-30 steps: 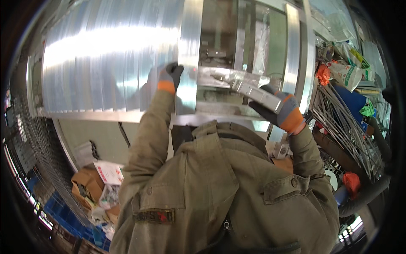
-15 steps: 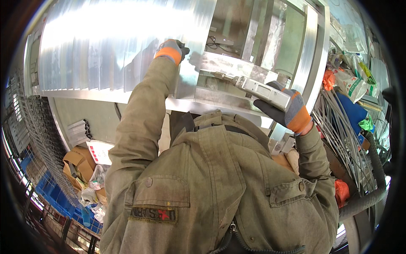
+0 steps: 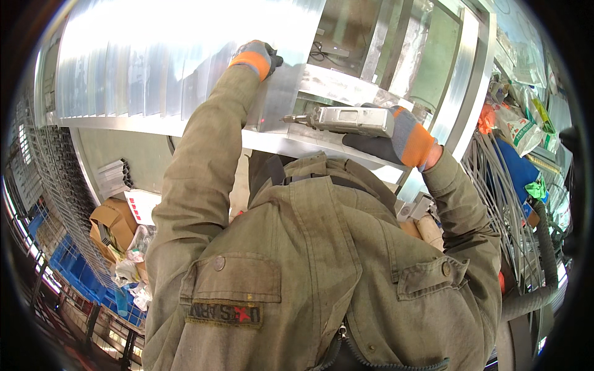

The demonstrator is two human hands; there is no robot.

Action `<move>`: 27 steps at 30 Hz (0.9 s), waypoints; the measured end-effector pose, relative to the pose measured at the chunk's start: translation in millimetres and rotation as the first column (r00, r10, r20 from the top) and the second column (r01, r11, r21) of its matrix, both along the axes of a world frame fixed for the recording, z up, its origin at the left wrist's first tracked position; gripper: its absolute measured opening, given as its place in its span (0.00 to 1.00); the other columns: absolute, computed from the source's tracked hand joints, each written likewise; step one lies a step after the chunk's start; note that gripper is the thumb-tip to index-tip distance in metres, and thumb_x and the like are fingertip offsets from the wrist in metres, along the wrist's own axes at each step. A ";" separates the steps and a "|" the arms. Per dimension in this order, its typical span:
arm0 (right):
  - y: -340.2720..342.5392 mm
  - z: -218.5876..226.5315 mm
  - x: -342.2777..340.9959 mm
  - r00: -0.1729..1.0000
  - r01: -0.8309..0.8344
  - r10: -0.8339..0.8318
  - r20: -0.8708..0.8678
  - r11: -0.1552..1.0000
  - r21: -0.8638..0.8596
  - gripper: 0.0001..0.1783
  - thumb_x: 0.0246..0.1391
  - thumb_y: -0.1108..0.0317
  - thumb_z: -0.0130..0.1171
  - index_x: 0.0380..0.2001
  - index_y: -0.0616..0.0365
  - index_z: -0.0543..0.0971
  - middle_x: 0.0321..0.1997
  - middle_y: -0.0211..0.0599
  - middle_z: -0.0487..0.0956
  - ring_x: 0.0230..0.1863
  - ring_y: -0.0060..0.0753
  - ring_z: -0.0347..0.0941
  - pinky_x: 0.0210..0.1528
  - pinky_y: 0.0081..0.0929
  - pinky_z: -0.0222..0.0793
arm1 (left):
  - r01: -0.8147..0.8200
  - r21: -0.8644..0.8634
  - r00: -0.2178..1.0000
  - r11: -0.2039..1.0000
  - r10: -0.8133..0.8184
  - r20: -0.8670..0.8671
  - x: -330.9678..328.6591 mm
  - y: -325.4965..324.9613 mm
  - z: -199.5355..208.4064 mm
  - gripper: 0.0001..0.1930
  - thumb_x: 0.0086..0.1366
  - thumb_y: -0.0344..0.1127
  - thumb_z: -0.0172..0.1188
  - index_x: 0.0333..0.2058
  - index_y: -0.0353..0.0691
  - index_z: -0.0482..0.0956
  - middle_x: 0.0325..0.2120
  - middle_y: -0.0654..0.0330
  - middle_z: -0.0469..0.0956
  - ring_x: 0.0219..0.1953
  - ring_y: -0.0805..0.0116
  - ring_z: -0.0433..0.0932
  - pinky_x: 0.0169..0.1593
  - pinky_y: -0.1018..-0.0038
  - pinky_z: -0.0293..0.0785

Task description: The person welds metal frame components using a handheld welding torch. They position the torch at joints, trigger the arc, and move along seams to fuse pieces. The person repositions the torch between welds and adjusts their stance to reach different sections of the frame.

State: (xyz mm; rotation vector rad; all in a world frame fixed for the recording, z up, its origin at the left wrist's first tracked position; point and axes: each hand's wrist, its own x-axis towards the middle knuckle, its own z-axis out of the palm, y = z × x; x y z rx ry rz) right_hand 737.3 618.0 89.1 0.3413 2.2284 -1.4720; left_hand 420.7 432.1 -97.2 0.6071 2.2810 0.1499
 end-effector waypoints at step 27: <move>-11.4 -126.4 21.4 0.950 -0.220 0.284 -0.127 0.903 0.368 0.13 0.65 0.68 0.63 0.48 0.57 0.88 0.42 0.52 0.87 0.46 0.59 0.83 0.56 0.47 0.78 | 0.083 -0.047 0.997 0.995 -0.083 0.003 -8.7 6.1 -9.8 0.19 0.66 0.51 0.81 0.47 0.45 0.94 0.33 0.61 0.93 0.36 0.65 0.89 0.48 0.63 0.85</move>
